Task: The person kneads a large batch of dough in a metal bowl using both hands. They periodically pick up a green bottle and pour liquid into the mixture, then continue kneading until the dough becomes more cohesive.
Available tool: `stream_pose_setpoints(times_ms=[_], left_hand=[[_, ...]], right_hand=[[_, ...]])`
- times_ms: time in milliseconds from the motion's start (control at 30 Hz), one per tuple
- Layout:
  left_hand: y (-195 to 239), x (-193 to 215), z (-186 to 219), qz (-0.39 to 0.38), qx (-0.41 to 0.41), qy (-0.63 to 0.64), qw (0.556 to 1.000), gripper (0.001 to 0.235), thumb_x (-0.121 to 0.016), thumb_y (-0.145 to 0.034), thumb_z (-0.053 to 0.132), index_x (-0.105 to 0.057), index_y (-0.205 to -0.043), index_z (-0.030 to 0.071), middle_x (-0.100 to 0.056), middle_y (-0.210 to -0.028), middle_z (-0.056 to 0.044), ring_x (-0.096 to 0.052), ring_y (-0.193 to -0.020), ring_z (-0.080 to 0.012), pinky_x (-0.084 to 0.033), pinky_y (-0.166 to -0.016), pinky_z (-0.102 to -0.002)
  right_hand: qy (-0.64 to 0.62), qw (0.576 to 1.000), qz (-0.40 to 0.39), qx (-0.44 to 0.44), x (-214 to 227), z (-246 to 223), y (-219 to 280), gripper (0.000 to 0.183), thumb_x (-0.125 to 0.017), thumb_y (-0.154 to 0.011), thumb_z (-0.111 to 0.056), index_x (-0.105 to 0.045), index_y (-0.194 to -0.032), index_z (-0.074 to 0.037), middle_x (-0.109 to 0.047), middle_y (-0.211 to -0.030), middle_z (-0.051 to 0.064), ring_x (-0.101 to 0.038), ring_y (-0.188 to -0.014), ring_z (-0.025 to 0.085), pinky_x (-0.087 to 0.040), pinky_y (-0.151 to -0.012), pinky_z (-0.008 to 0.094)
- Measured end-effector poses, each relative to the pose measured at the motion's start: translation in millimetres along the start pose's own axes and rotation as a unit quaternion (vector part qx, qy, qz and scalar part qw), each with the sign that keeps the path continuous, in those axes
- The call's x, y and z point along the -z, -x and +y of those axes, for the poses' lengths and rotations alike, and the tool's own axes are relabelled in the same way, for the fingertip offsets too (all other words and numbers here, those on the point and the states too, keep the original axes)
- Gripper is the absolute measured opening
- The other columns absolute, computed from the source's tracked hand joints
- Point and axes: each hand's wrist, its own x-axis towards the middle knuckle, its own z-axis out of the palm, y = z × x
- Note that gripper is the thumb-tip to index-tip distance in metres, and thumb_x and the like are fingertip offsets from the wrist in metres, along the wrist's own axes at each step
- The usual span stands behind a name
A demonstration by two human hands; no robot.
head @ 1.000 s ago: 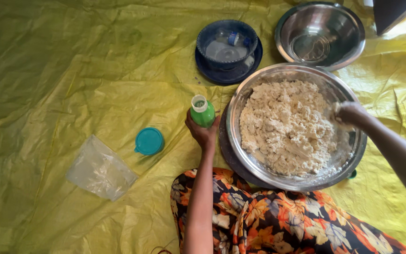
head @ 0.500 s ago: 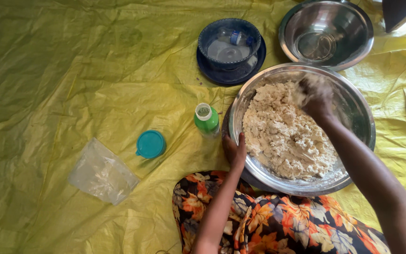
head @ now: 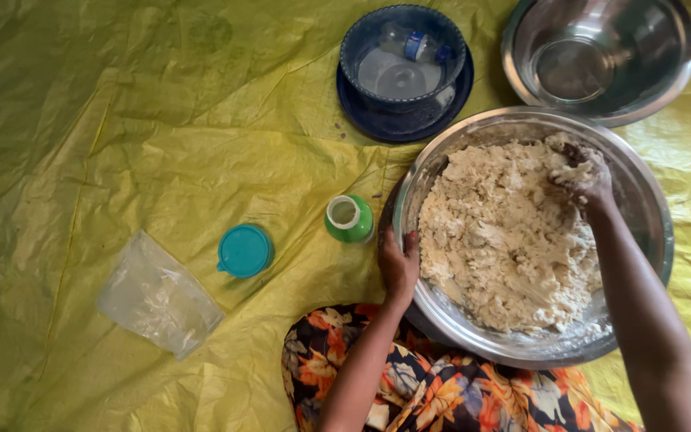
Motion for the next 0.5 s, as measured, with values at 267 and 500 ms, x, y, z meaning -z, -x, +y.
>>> stream_pose_setpoints(times_ms=[267, 500], left_hand=[[0, -4, -5, 0.027, -0.050, -0.017, 0.998, 0.053, -0.073, -0.096, 0.038, -0.059, -0.126, -0.003, -0.072, -0.106, -0.027, -0.071, -0.097, -0.0401, -0.056, -0.081, -0.045], [4, -11, -12, 0.051, -0.017, 0.068, 0.996, 0.047, -0.069, -0.096, 0.040, -0.061, -0.123, 0.002, -0.075, -0.102, -0.021, -0.074, -0.093, -0.0361, -0.055, -0.078, -0.043]], right_hand=[[0.190, 0.965, -0.138, -0.119, -15, 16, -71, 0.059, -0.065, -0.091, -0.007, -0.054, -0.148, -0.009, -0.051, -0.142, 0.012, -0.054, -0.122, 0.028, -0.050, -0.098, 0.042], [0.506, 0.784, -0.308, -0.185, -77, 61, -101, 0.059, -0.059, -0.093, -0.007, -0.049, -0.150, -0.019, -0.036, -0.149, 0.013, -0.044, -0.127, 0.036, -0.044, -0.102, 0.050]])
